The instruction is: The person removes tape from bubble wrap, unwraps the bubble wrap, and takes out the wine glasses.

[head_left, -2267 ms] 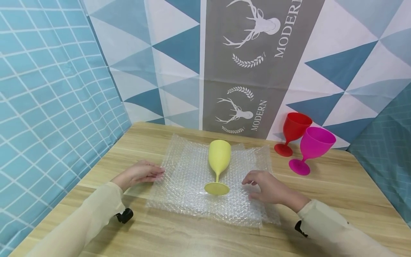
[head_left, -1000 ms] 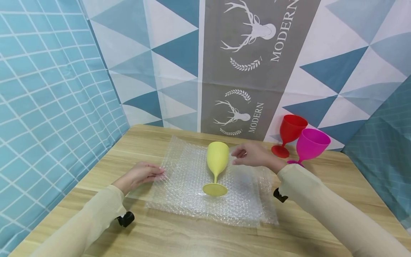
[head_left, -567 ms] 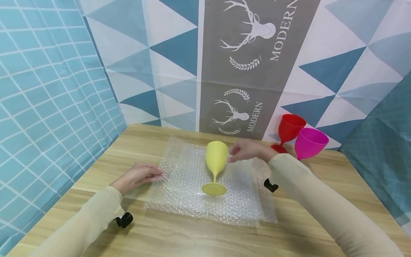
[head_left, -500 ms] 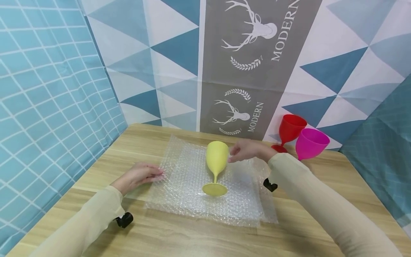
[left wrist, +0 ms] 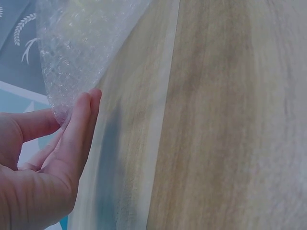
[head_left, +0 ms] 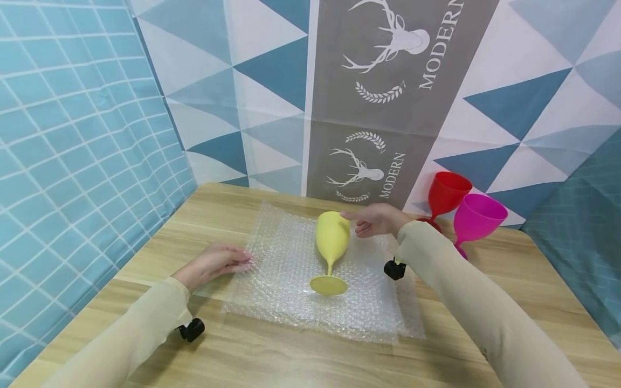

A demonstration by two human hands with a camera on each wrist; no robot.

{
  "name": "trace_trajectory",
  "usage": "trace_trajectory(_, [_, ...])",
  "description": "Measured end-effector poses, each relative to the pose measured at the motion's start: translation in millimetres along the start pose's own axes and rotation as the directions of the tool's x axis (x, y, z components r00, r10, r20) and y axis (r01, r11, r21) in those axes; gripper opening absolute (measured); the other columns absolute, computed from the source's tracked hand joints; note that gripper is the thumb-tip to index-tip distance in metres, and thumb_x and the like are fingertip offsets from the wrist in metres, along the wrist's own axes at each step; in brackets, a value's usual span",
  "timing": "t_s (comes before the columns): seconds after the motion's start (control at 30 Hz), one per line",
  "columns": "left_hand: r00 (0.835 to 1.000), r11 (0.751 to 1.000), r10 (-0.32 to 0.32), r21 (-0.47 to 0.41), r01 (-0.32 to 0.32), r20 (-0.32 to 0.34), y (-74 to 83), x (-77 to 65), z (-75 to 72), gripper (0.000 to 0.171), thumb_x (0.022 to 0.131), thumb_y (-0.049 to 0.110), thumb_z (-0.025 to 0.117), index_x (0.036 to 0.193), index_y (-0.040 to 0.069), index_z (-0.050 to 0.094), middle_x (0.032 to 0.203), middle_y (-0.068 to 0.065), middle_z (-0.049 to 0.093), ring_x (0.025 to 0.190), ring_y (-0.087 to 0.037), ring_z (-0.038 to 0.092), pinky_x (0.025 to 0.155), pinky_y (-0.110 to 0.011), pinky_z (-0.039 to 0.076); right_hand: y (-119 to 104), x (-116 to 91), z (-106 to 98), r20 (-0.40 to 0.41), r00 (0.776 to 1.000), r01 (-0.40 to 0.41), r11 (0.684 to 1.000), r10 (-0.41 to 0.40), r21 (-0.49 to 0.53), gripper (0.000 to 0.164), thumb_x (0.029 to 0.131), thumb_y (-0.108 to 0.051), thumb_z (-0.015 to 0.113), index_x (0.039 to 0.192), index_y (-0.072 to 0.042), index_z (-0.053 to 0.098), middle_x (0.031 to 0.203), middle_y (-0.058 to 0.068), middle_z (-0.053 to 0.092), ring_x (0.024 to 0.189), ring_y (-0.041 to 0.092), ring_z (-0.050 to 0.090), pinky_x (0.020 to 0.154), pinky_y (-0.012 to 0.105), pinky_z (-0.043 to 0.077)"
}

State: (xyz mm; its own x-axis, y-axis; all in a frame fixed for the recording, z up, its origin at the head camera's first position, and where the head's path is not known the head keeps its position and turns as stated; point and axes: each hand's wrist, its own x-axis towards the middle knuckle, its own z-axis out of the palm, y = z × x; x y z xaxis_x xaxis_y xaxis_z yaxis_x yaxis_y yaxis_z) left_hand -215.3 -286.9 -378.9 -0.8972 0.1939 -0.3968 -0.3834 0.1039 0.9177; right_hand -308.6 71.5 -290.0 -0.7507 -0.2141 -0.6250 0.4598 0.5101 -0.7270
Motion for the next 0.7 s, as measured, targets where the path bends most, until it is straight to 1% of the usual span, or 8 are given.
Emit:
trace_trajectory(0.1, [1.0, 1.0, 0.007, -0.004, -0.007, 0.005, -0.2, 0.0, 0.0, 0.044, 0.093, 0.003, 0.057, 0.128, -0.019, 0.043, 0.089, -0.003, 0.072, 0.083, -0.008, 0.07, 0.084, -0.021, 0.058, 1, 5, 0, 0.001, 1.0, -0.025, 0.998, 0.025, 0.049, 0.078, 0.094, -0.034, 0.058, 0.145, 0.012, 0.021, 0.147, 0.029, 0.031, 0.134, 0.034, 0.04, 0.114, 0.036, 0.041])
trace_trajectory(0.2, [1.0, 1.0, 0.016, 0.001, -0.016, 0.003, -0.9, -0.2, -0.6, 0.043, 0.092, 0.003, 0.058, 0.127, -0.019, 0.045, 0.089, -0.002, 0.071, 0.082, -0.007, 0.07, 0.083, -0.021, 0.058, 2, 9, 2, 0.042, 0.998, -0.049, 0.982, 0.042, 0.18, 0.08, 0.095, -0.033, 0.056, 0.148, 0.008, 0.013, 0.151, 0.029, 0.023, 0.138, 0.036, 0.036, 0.115, 0.038, 0.038])
trace_trajectory(0.23, [1.0, 1.0, 0.017, 0.005, -0.017, 0.0, -1.1, 0.0, -0.4, 0.043, 0.092, 0.003, 0.058, 0.126, -0.019, 0.045, 0.088, -0.001, 0.071, 0.082, -0.007, 0.07, 0.083, -0.02, 0.058, 3, 11, 3, 0.061, 0.997, -0.057, 0.97, 0.044, 0.235, 0.081, 0.095, -0.033, 0.056, 0.149, 0.005, 0.009, 0.153, 0.029, 0.02, 0.14, 0.037, 0.033, 0.116, 0.039, 0.037])
trace_trajectory(0.3, [1.0, 1.0, 0.016, 0.005, -0.016, -0.008, -1.1, 0.0, 0.3, 0.042, 0.092, 0.003, 0.058, 0.126, -0.018, 0.047, 0.088, -0.001, 0.071, 0.081, -0.006, 0.07, 0.082, -0.02, 0.058, 4, 14, 4, 0.101, 0.994, -0.083, 0.932, 0.051, 0.353, 0.084, 0.096, -0.032, 0.055, 0.153, -0.004, -0.001, 0.157, 0.029, 0.009, 0.144, 0.039, 0.027, 0.119, 0.041, 0.033])
trace_trajectory(0.37, [1.0, 1.0, 0.017, 0.003, -0.017, -0.006, -1.2, -0.6, 0.4, 0.042, 0.092, 0.003, 0.058, 0.126, -0.018, 0.046, 0.088, -0.001, 0.071, 0.081, -0.006, 0.07, 0.082, -0.02, 0.058, 4, 18, 6, 0.123, 0.99, -0.115, 0.893, 0.067, 0.435, 0.086, 0.096, -0.032, 0.056, 0.154, -0.013, -0.004, 0.159, 0.027, 0.004, 0.146, 0.039, 0.023, 0.119, 0.042, 0.031])
trace_trajectory(0.47, [1.0, 1.0, 0.014, -0.009, -0.014, -0.007, -1.4, -1.3, 0.8, 0.043, 0.093, 0.003, 0.057, 0.128, -0.019, 0.045, 0.088, -0.001, 0.072, 0.082, -0.007, 0.07, 0.082, -0.02, 0.058, 5, 26, 11, 0.115, 0.987, -0.15, 0.864, 0.108, 0.48, 0.083, 0.094, -0.032, 0.059, 0.154, -0.022, 0.002, 0.159, 0.024, 0.01, 0.146, 0.035, 0.026, 0.119, 0.042, 0.033])
trace_trajectory(0.57, [1.0, 1.0, 0.019, -0.009, -0.019, -0.001, -1.6, -1.7, 1.1, 0.044, 0.093, 0.003, 0.057, 0.129, -0.019, 0.043, 0.089, -0.001, 0.072, 0.082, -0.006, 0.07, 0.083, -0.02, 0.058, 6, 32, 15, 0.076, 0.986, -0.165, 0.862, 0.147, 0.479, 0.078, 0.092, -0.035, 0.062, 0.151, -0.02, 0.013, 0.155, 0.02, 0.023, 0.142, 0.03, 0.034, 0.116, 0.042, 0.037])
trace_trajectory(0.7, [1.0, 0.999, 0.025, -0.019, -0.025, 0.002, -1.6, -1.1, 1.1, 0.045, 0.093, 0.003, 0.057, 0.129, -0.02, 0.042, 0.089, -0.001, 0.072, 0.082, -0.007, 0.07, 0.083, -0.021, 0.058, 5, 35, 20, 0.04, 0.987, -0.156, 0.86, 0.156, 0.485, 0.076, 0.091, -0.034, 0.063, 0.15, -0.018, 0.017, 0.154, 0.019, 0.027, 0.138, 0.029, 0.038, 0.115, 0.044, 0.038])
